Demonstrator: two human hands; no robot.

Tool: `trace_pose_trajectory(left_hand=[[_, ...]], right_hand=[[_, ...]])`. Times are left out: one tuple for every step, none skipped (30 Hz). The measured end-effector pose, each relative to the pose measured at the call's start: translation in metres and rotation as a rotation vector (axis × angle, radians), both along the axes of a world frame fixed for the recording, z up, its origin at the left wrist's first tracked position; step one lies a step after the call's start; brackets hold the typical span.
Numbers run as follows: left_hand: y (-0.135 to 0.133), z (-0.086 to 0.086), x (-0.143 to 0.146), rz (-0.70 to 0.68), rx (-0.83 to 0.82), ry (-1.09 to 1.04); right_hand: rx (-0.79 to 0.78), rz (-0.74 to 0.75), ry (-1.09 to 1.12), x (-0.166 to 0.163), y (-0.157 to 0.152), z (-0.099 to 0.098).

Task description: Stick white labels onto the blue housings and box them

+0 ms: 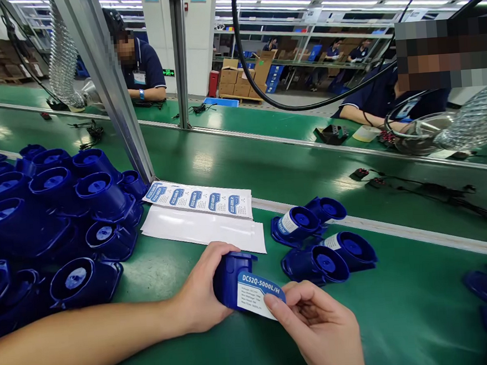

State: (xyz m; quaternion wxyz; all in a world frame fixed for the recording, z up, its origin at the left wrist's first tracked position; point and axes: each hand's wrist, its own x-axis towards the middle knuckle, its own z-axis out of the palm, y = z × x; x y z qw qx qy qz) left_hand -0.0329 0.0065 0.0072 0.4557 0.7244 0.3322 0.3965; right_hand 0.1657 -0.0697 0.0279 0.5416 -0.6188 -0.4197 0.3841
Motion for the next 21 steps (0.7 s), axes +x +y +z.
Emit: trace_pose_trajectory(left_hand=[[0.0001, -0.0001, 0.0001, -0.001, 0.000, -0.002], [0.0002, -0.0002, 0.0002, -0.002, 0.000, -0.003], [0.0003, -0.0003, 0.0002, -0.002, 0.000, -0.004], [0.0004, -0.0005, 0.0002, -0.002, 0.001, -0.004], [0.0004, -0.0007, 0.0001, -0.002, 0.001, -0.005], [0.0005, -0.0009, 0.0000, -0.002, 0.000, -0.006], [0.0005, -0.0011, -0.0002, -0.003, -0.001, -0.006], [0.0006, -0.0013, -0.0003, -0.002, -0.003, -0.006], [0.0007, -0.0015, -0.0005, -0.002, -0.004, -0.007], [0.0006, -0.0017, -0.0006, -0.003, -0.006, -0.007], [0.0006, -0.0019, -0.0007, -0.003, -0.009, -0.006], [0.0005, -0.0020, -0.0007, -0.003, -0.010, -0.006], [0.0003, -0.0021, -0.0007, -0.003, -0.011, -0.007], [0.0001, -0.0022, -0.0007, -0.003, -0.011, -0.006], [0.0000, -0.0023, -0.0006, -0.002, -0.010, -0.004], [-0.0001, -0.0024, -0.0005, -0.001, -0.008, -0.003], [-0.0002, -0.0025, -0.0005, 0.000, -0.005, -0.002], [-0.0002, -0.0026, -0.0004, 0.001, -0.004, -0.001], [-0.0002, -0.0026, -0.0005, 0.001, -0.005, -0.001], [-0.0002, -0.0025, -0.0006, 0.001, -0.006, -0.001], [-0.0002, -0.0023, -0.0007, 0.000, -0.008, -0.002]], right_hand=[[-0.002, 0.001, -0.002, 0.0000, 0.0000, 0.0000], [-0.003, 0.001, -0.003, 0.0001, 0.0000, 0.0000], [-0.005, 0.002, -0.004, 0.0001, 0.0000, 0.0000], [-0.007, 0.003, -0.005, 0.0000, 0.0000, -0.0001], [-0.009, 0.002, -0.005, 0.0000, 0.0000, -0.0002], [-0.011, 0.001, -0.004, -0.0001, 0.0000, -0.0002], [-0.011, 0.001, -0.004, -0.0003, 0.0000, -0.0003], [-0.009, 0.001, -0.007, -0.0004, 0.0001, -0.0003], [-0.007, 0.001, -0.009, -0.0005, 0.0001, -0.0004], [-0.006, 0.001, -0.011, -0.0007, 0.0002, -0.0004], [-0.006, 0.002, -0.011, -0.0008, 0.0004, -0.0003], [-0.006, 0.001, -0.010, -0.0009, 0.0005, -0.0003], [-0.008, 0.000, -0.008, -0.0009, 0.0006, -0.0003], [-0.009, 0.000, -0.005, -0.0009, 0.0007, -0.0002], [-0.010, -0.001, -0.005, -0.0008, 0.0008, -0.0002], [-0.010, -0.001, -0.006, -0.0007, 0.0009, -0.0001], [-0.012, 0.000, -0.008, -0.0005, 0.0010, -0.0001], [-0.014, 0.001, -0.010, -0.0003, 0.0012, -0.0001], [-0.015, 0.002, -0.012, -0.0001, 0.0013, -0.0001], [-0.016, 0.003, -0.016, 0.0001, 0.0014, -0.0002], [-0.015, 0.003, -0.018, 0.0002, 0.0015, -0.0003]])
